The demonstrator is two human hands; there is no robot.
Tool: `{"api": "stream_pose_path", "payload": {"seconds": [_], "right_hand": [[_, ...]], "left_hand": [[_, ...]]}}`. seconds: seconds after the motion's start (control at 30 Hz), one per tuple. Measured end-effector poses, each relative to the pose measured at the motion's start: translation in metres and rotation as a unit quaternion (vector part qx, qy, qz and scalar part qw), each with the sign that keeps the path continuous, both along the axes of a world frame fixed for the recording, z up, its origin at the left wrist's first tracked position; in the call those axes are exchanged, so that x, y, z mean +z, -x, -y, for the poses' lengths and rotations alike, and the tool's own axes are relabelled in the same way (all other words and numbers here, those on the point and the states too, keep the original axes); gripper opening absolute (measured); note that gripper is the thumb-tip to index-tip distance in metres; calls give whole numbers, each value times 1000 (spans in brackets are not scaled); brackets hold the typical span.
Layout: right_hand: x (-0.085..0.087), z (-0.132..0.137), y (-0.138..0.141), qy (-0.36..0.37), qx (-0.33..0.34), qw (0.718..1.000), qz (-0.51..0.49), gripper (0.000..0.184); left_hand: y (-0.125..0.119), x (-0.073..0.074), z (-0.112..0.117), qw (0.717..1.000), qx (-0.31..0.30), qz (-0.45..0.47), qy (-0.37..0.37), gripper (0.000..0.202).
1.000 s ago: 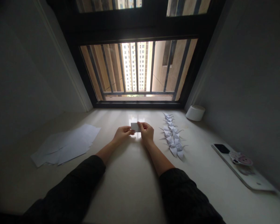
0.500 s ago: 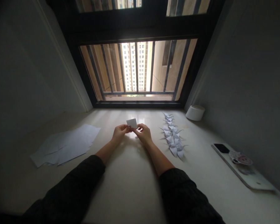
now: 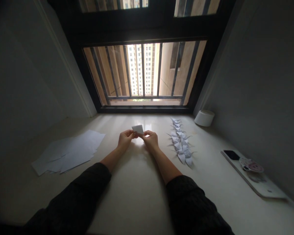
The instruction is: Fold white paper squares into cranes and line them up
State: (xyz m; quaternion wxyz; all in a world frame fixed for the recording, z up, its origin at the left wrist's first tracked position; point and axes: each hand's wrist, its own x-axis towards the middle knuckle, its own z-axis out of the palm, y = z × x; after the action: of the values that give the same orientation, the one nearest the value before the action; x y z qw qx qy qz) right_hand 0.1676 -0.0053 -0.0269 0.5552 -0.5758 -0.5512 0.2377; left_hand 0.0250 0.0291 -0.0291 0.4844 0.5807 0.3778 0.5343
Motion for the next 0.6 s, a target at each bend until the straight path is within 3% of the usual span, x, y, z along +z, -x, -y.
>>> {"api": "stream_pose_path", "payload": {"seconds": [0.17, 0.23, 0.37, 0.47, 0.6], "right_hand": [[1, 0, 2, 24, 85, 991, -104, 45], [0, 0, 2, 17, 90, 990, -107, 44], [-2, -1, 0, -33, 16, 999, 14, 35], [-2, 1, -3, -88, -33, 988, 123, 30], [-1, 3, -3, -115, -55, 981, 145, 28]], "left_hand": [[1, -1, -3, 998, 5, 42, 38, 34], [2, -2, -4, 998, 4, 47, 44, 37], [2, -4, -4, 999, -24, 14, 35, 36], [1, -5, -2, 998, -47, -41, 15, 34], [2, -4, 0, 997, -36, -68, -10, 32]]}}
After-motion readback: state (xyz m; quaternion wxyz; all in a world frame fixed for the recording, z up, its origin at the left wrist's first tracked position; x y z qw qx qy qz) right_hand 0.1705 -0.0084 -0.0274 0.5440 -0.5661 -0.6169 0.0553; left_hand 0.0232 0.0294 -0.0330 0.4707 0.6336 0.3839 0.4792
